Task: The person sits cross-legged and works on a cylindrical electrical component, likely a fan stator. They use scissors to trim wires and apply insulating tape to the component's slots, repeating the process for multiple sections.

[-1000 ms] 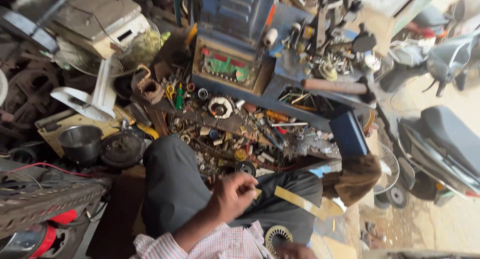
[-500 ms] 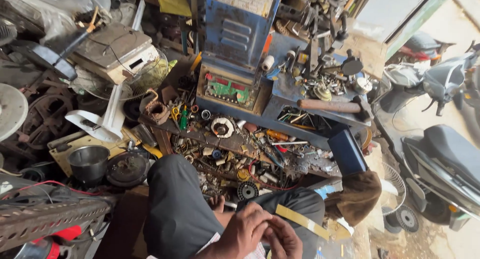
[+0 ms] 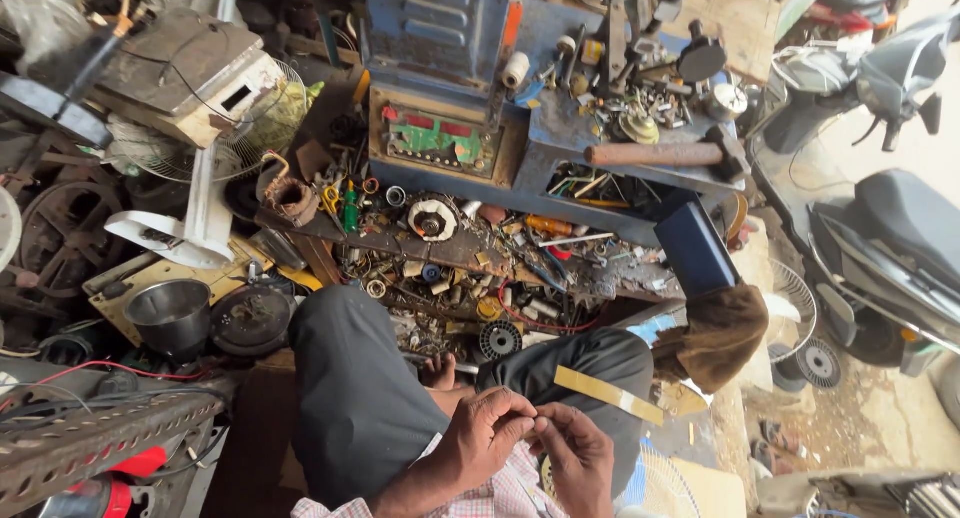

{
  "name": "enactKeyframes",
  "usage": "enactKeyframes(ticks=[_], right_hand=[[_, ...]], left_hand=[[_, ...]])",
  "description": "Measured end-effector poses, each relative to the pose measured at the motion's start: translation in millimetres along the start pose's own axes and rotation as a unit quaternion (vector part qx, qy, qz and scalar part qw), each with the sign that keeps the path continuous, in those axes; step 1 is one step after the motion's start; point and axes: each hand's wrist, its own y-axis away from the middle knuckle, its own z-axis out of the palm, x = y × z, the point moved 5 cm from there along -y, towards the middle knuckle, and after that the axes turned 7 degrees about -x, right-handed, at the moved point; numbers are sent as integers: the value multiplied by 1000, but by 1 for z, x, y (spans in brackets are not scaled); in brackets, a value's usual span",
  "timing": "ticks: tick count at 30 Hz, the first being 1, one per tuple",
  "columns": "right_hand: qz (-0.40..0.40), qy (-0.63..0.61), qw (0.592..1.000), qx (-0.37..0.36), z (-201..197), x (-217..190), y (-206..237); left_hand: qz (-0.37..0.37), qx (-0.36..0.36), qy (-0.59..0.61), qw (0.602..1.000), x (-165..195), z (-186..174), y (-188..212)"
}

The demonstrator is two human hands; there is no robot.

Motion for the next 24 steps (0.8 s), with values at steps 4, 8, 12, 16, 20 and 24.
enactKeyframes(ticks=[4,8,12,16,20,24], right_hand=[[-18,17,1000,-10,1,1,2],[-5,18,999,-33,4,-3,5],[-2,-37,998,-59,4,-9,10],[23,-79,994,-71,1,-10,9],[39,-80,995,-48,1,-11,11],[19,-34,999,-14,1,-17,14]], left_hand=[[-74,-22,70,995,-10,2,-1],[-90,-49,81,991,-7,3,-4],[0,-20,-12,1000,13,-2,-7],[29,-26,-122,992,20,-1,-10],[10,-39,-67,997,9,1,-8],[-158,-43,90,982,-21,7,-5]])
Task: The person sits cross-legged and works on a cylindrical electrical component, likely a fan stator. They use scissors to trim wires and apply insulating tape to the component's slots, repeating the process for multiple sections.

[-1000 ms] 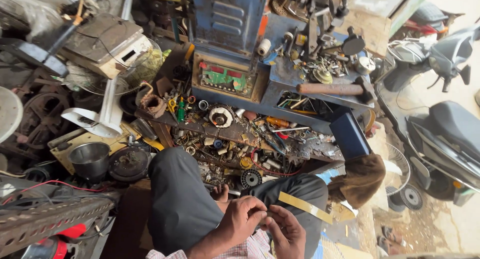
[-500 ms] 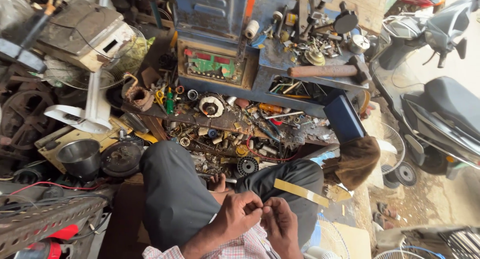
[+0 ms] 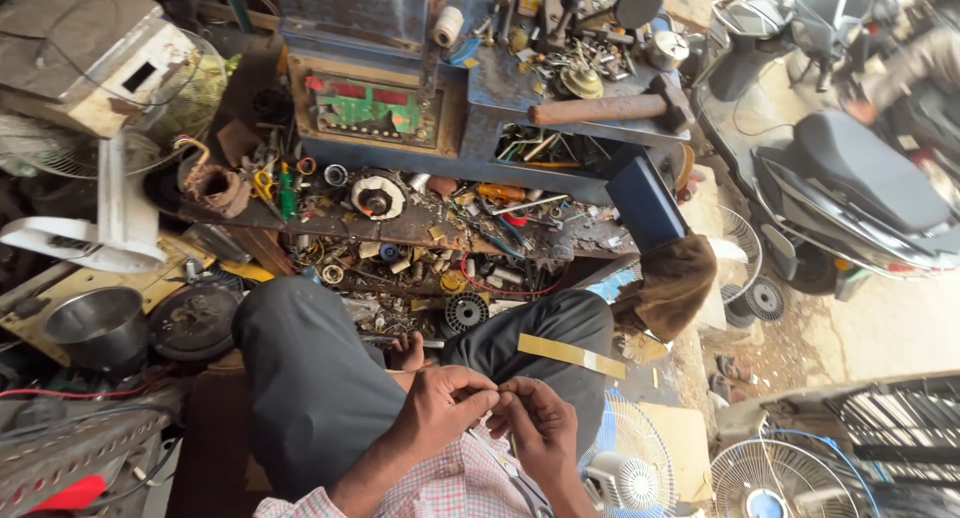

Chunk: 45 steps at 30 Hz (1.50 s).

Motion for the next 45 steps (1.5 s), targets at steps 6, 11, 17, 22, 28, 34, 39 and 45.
enactKeyframes(ticks=[6,11,17,22,28,34,39,45], right_hand=[[-48,30,998,-13,4,-11,5],[-25,38,999,-19,0,-9,1],[14,-55,996,-70,6,6,-5],[2,-111,994,-22,10,13,-12],[35,-145,989,-18,17,15,-7],[36,-139,990,-5,30,20,-8],[60,-141,988,-18,34,25,-10],[122,-226,965,-58,39,29,-11]], left_hand=[[5,-15,-29,999,-2,-1,-3],[126,-16,-129,984,20,-1,-4],[96,-37,-114,988,21,-4,-4],[125,11,-71,990,21,-1,2],[111,25,60,992,16,-3,6],[146,61,-101,982,25,-13,13],[156,49,-137,977,29,-17,15],[109,15,-129,986,16,-23,12]])
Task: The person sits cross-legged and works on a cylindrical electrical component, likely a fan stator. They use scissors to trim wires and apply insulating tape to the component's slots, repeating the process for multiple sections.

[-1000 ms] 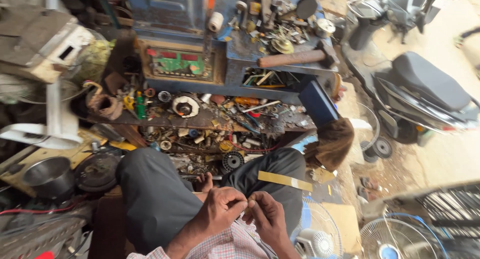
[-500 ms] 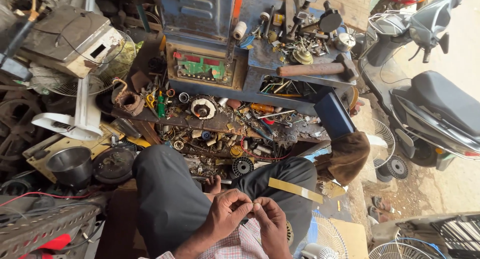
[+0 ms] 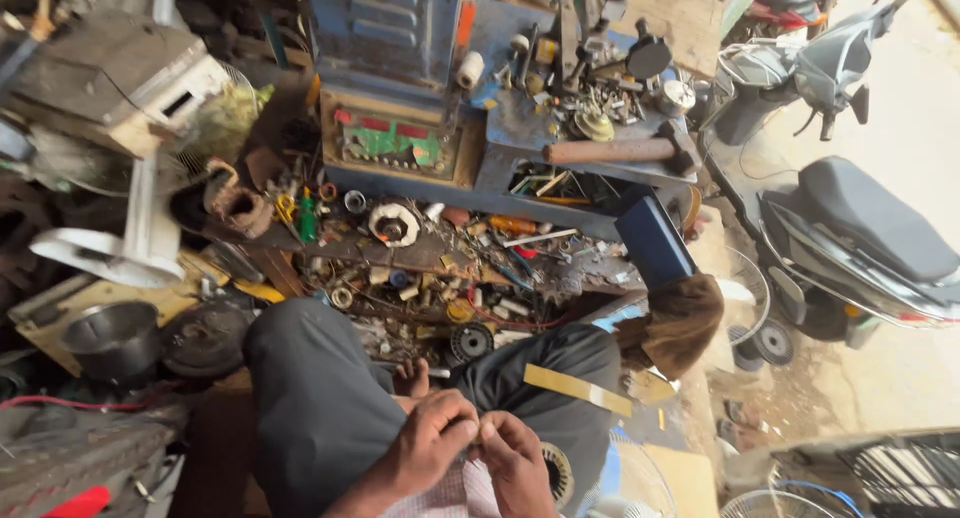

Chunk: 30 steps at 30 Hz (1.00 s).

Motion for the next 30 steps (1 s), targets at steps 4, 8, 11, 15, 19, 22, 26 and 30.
enactKeyframes(ticks=[4,8,11,15,19,22,26,30], right_hand=[[38,-15,999,-20,1,2,-3],[-281,496,821,-37,15,-27,4],[-65,209,975,37,-4,-7,-9],[-87,282,955,15,-3,-11,-6],[-159,393,906,-12,-2,-18,3],[-110,231,965,-48,-4,-10,-3],[1,201,979,-42,-8,3,-7],[-53,171,983,-48,-6,-1,-12]], left_hand=[[14,3,38,999,-7,-4,6],[43,67,-110,991,-3,0,10],[-37,100,-4,994,-14,5,2],[23,91,-109,990,-8,-2,3],[18,-6,-99,995,-5,-5,5],[-94,51,36,994,-12,-10,6],[51,41,-80,995,8,-13,7],[4,47,-17,999,-1,-9,8]])
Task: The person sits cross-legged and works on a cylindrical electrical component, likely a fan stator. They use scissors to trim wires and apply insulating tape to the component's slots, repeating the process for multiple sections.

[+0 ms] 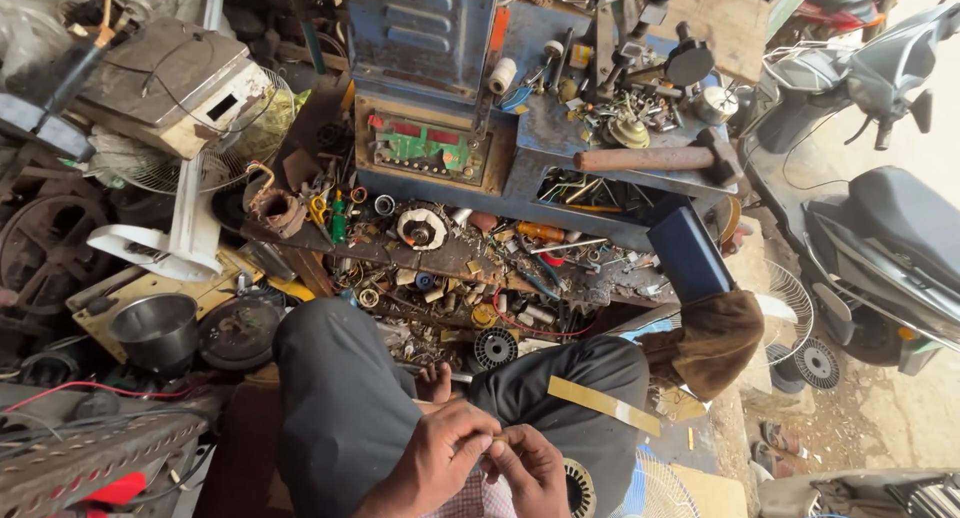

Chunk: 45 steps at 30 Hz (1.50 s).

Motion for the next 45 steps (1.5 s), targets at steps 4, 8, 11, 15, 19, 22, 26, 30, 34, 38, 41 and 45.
enactKeyframes(ticks=[4,8,11,15,19,22,26,30,34,38,41,45], right_hand=[[19,-5,998,64,-5,2,0],[-12,82,993,88,-3,-1,8],[-143,199,967,62,4,-18,12],[-120,219,967,51,0,-23,14],[-78,176,981,40,-2,-20,11],[-51,58,997,28,-2,-15,8],[18,27,999,36,-7,-8,7],[-5,80,997,7,-4,-11,8],[17,3,1000,-4,-4,-7,6],[45,-12,999,-4,-7,-7,8],[56,10,998,19,-10,-9,9],[47,41,998,12,-8,-15,8]], left_hand=[[-101,2,85,991,-19,6,1],[-71,-4,82,994,-20,6,4],[-76,-13,67,995,-21,8,7],[-70,-12,60,996,-19,9,8],[-44,5,70,997,-11,8,7],[9,57,-13,998,0,6,6],[1,34,-29,999,4,6,2],[-74,-36,8,997,-3,4,-2],[82,33,-139,986,16,-4,-4],[75,16,-135,988,14,-2,-5],[51,-9,-66,996,7,-2,-6],[3,-25,-55,998,-4,-5,-5]])
